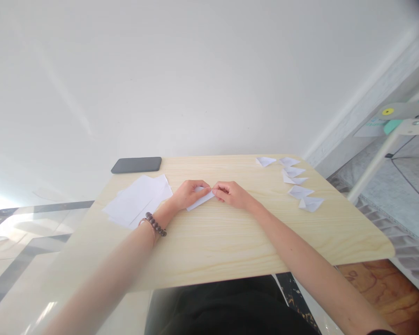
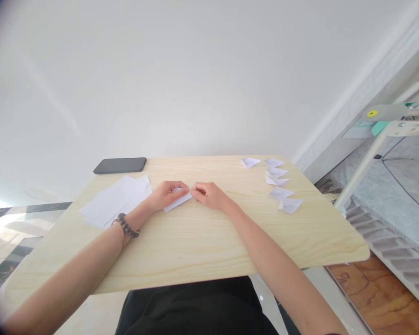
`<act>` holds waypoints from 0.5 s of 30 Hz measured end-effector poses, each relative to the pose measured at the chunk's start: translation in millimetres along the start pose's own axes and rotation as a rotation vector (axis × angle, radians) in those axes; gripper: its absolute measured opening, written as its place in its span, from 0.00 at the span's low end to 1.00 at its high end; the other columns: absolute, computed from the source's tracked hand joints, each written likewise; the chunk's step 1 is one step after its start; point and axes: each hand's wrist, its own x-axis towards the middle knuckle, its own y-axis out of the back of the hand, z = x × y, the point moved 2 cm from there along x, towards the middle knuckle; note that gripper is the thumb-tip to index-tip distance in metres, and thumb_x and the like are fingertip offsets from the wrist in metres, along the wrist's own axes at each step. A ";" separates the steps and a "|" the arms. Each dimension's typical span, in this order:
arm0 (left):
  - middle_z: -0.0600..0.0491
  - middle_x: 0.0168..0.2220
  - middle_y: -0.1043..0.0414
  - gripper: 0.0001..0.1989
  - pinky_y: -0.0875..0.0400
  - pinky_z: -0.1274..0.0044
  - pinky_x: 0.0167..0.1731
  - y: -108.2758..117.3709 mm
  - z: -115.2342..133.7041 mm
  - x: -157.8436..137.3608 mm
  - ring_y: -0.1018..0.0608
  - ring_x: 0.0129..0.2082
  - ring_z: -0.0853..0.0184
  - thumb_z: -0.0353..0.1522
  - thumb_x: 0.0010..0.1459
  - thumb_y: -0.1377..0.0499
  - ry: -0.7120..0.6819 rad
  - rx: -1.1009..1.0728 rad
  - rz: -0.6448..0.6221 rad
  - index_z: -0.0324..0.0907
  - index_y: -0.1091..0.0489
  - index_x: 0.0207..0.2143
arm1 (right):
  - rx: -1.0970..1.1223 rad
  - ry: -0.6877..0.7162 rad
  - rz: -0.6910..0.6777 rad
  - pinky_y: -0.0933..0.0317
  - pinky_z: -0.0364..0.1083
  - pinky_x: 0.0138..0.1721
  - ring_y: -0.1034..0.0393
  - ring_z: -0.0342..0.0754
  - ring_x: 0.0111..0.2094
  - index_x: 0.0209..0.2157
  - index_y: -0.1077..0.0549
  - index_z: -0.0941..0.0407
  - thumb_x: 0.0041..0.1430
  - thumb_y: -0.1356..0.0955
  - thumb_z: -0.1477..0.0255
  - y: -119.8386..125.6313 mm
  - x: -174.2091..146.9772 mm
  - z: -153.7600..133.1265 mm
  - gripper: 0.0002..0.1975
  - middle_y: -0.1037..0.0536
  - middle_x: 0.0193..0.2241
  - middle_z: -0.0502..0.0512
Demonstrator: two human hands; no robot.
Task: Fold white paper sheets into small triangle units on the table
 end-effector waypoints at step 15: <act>0.55 0.27 0.30 0.19 0.42 0.81 0.23 0.9 -1.6 1.2 0.34 0.24 0.72 0.44 0.53 0.50 -0.012 -0.002 0.010 0.39 0.29 0.32 | 0.027 -0.012 -0.038 0.42 0.42 0.32 0.35 0.41 0.26 0.27 0.33 0.58 0.55 0.40 0.67 1.4 0.6 -1.8 0.11 0.29 0.23 0.50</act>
